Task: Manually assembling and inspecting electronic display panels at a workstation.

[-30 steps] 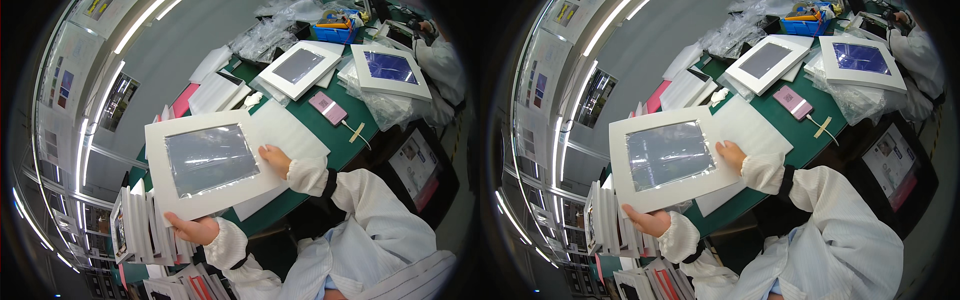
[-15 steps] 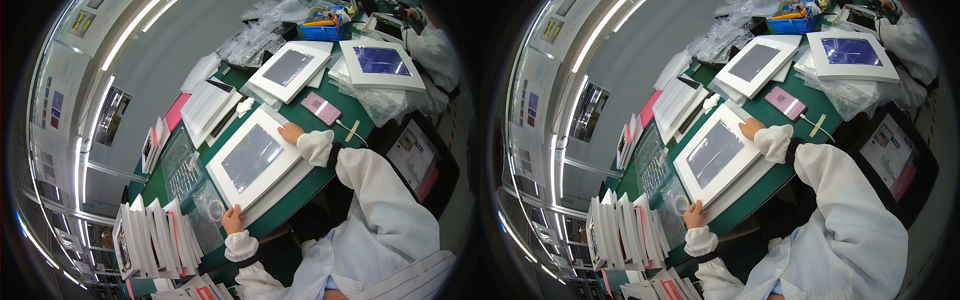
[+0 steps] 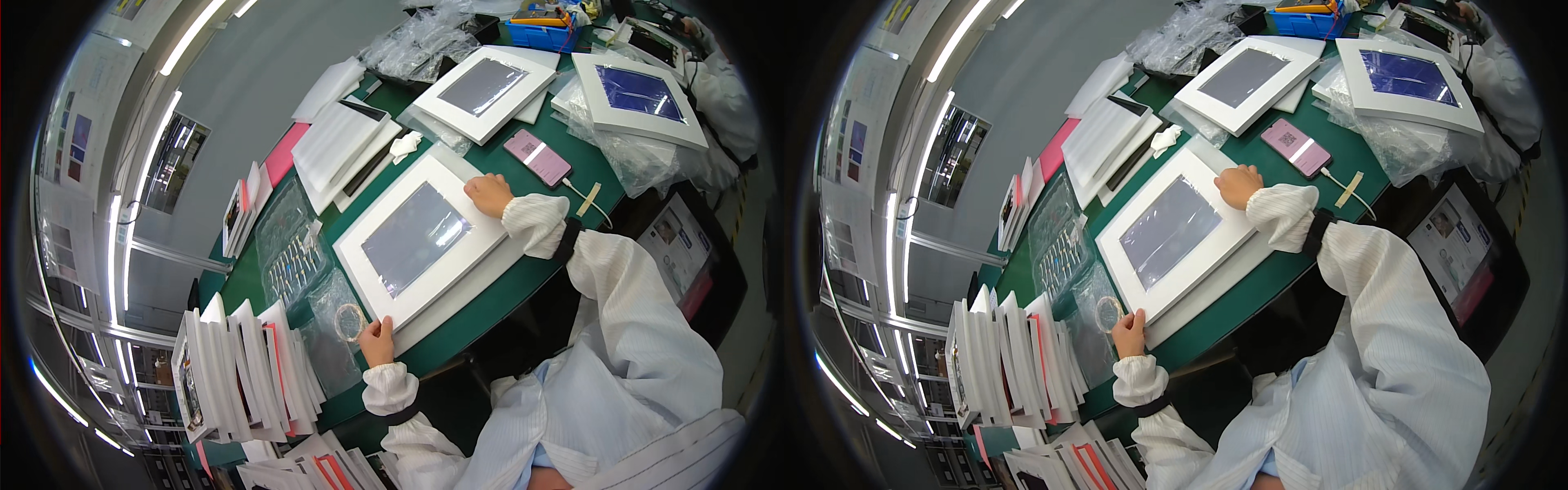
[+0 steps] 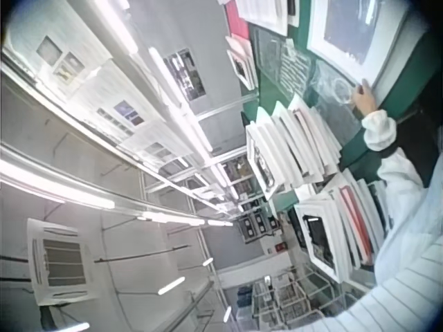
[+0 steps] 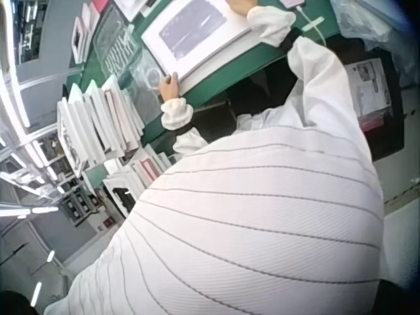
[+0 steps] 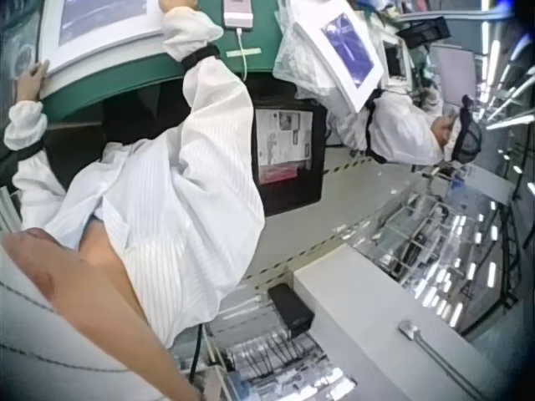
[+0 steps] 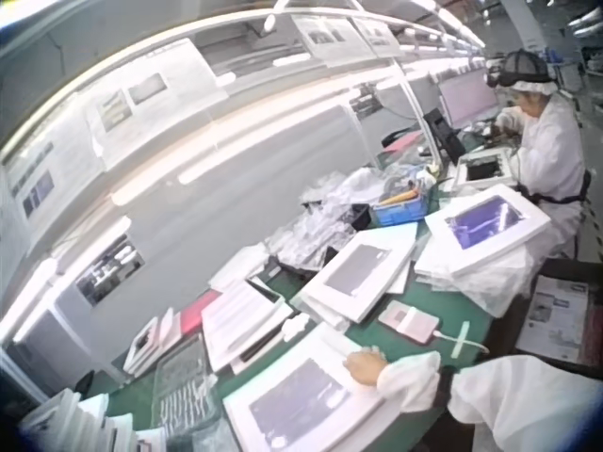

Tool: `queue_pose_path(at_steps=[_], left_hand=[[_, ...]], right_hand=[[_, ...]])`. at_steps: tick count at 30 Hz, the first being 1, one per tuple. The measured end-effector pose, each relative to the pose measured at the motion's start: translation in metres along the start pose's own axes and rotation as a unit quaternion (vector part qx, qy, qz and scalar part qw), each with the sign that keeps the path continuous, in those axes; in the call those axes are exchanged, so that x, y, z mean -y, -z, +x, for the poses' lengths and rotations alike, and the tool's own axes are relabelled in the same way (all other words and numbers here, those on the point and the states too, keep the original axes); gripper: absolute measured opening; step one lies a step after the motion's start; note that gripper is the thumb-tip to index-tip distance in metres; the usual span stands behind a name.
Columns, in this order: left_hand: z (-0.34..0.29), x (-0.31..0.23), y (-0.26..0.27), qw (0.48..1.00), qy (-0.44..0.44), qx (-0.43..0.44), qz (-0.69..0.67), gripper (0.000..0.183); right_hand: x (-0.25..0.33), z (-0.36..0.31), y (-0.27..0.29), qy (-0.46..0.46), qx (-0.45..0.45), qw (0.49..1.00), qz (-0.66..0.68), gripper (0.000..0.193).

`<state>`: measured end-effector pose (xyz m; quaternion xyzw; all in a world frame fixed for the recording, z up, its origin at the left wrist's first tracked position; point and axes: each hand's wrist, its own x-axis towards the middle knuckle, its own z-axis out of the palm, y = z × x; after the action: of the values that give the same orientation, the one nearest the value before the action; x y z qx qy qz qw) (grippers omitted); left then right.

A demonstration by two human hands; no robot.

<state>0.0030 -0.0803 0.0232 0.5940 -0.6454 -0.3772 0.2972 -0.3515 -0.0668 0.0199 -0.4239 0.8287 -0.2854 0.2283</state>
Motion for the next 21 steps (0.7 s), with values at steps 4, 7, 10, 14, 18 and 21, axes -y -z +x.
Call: queue_pose_path(at_steps=[4,7,10,14,18,21], left_hand=[[0.004,0.025,0.013,1.000,0.003,0.003,0.014,0.032],[-0.001,0.021,0.002,0.996,-0.057,-0.059,0.046,0.030],[-0.034,-0.063,-0.017,0.981,-0.191,-0.006,0.025,0.030],[-0.061,-0.107,-0.061,0.929,-0.258,0.262,-0.032,0.024],[-0.078,-0.107,-0.109,0.824,-0.348,0.447,0.013,0.021],[-0.084,-0.087,-0.136,0.772,-0.402,0.491,0.030,0.019]], right_hand=[[-0.013,-0.060,0.009,0.162,-0.158,0.961,0.156,0.025],[-0.039,-0.109,0.015,0.164,-0.226,0.944,0.176,0.020],[-0.054,-0.131,0.000,0.143,-0.255,0.940,0.178,0.016],[-0.051,-0.135,-0.009,0.110,-0.303,0.927,0.193,0.012],[-0.046,-0.134,-0.015,0.106,-0.360,0.917,0.137,0.013],[-0.050,-0.138,-0.016,0.102,-0.371,0.919,0.086,0.013]])
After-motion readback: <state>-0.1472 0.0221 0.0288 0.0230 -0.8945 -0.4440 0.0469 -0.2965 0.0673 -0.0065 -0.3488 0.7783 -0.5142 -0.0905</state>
